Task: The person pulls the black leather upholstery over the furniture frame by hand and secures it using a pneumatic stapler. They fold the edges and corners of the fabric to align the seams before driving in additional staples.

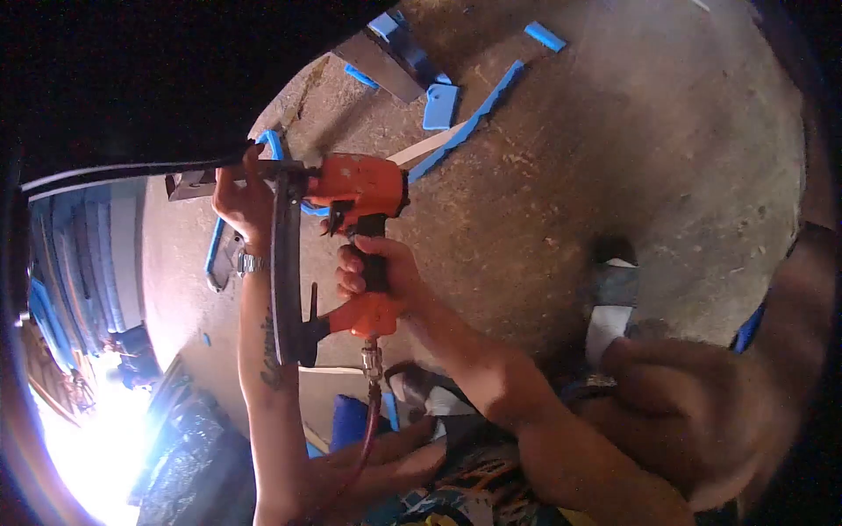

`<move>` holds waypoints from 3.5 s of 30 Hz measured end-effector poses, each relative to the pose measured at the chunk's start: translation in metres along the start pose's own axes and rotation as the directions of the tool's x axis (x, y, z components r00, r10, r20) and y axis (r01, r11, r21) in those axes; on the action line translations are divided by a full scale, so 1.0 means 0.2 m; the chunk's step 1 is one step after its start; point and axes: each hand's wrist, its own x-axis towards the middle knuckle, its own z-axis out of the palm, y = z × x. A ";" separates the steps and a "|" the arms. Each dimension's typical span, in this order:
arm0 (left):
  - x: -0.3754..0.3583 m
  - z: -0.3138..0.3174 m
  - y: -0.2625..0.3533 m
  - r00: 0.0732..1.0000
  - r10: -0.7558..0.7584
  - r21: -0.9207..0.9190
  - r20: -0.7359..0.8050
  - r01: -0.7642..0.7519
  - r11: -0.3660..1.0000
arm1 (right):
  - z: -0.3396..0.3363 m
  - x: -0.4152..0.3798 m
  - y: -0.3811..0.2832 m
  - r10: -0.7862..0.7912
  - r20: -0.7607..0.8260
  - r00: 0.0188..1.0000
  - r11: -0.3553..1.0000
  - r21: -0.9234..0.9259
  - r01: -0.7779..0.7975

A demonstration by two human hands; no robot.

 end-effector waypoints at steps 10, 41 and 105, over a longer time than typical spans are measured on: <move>-0.01 0.01 -0.04 0.999 0.014 0.095 -0.040 -0.010 0.995 | 0.10 0.08 -0.04 -0.057 0.115 0.992 0.995 0.087 0.048; -0.06 0.02 -0.21 0.990 -0.120 -0.005 0.072 0.121 0.993 | 0.15 0.14 -0.01 0.145 0.160 0.976 0.893 0.403 -0.199; 0.16 -0.61 -0.19 0.999 -0.032 -0.352 0.033 0.042 0.935 | -0.06 0.31 -0.03 0.208 0.358 0.910 0.839 0.413 -0.354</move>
